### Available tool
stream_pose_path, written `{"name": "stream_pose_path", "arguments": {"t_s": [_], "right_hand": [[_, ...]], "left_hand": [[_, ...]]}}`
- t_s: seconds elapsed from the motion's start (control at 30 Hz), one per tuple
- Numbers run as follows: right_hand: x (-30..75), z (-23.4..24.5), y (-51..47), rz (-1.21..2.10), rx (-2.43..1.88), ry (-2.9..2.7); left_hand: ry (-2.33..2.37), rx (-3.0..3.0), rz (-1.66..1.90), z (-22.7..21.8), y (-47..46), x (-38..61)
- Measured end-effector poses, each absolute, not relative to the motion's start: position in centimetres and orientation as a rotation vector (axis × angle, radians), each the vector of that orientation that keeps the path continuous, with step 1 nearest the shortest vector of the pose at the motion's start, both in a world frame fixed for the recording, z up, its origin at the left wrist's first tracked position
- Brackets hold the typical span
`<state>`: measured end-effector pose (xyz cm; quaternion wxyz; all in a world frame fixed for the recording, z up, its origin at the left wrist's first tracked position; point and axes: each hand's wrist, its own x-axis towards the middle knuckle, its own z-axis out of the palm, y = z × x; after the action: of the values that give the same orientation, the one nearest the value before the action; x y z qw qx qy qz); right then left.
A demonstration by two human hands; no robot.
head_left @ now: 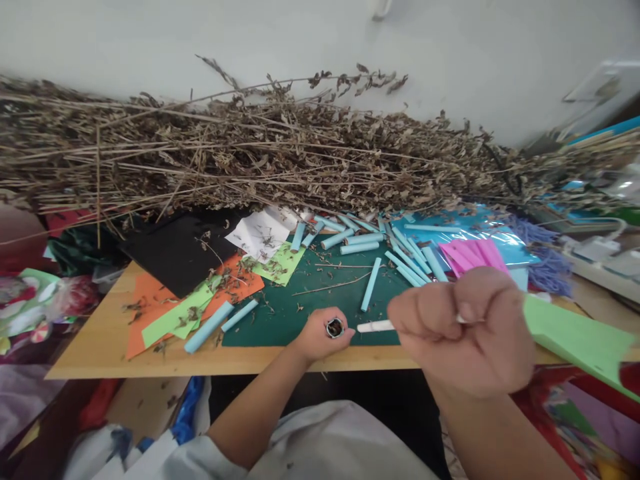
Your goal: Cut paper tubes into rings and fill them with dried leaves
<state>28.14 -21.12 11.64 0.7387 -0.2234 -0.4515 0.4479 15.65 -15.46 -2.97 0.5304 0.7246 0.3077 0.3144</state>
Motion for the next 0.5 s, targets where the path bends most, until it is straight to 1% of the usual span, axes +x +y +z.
{"name": "stream_pose_path", "arguments": {"t_s": [0.07,0.17,0.27,0.37,0.5], "right_hand": [[26.9,10.9,-20.6,1.031,-0.459,-0.997],[25.7,8.1,-19.6,1.104,-0.525,-0.997],[25.3,6.0,-19.1,1.108,-0.522,-0.985],[25.4,5.7,-19.2,1.078,-0.545,-0.985],[25.3,6.3,-19.3,1.102,-0.554,-1.043]], "left_hand": [[0.73,1.745,0.757,-3.0,-15.4,15.6],[0.709,1.765,0.796,-3.1,-15.5,15.7],[0.724,1.783,0.798,-3.1,-15.5,15.9],[0.738,1.801,0.78,-3.1,-15.5,16.0],[0.757,1.81,0.797,-3.2,-15.4,15.9]]}}
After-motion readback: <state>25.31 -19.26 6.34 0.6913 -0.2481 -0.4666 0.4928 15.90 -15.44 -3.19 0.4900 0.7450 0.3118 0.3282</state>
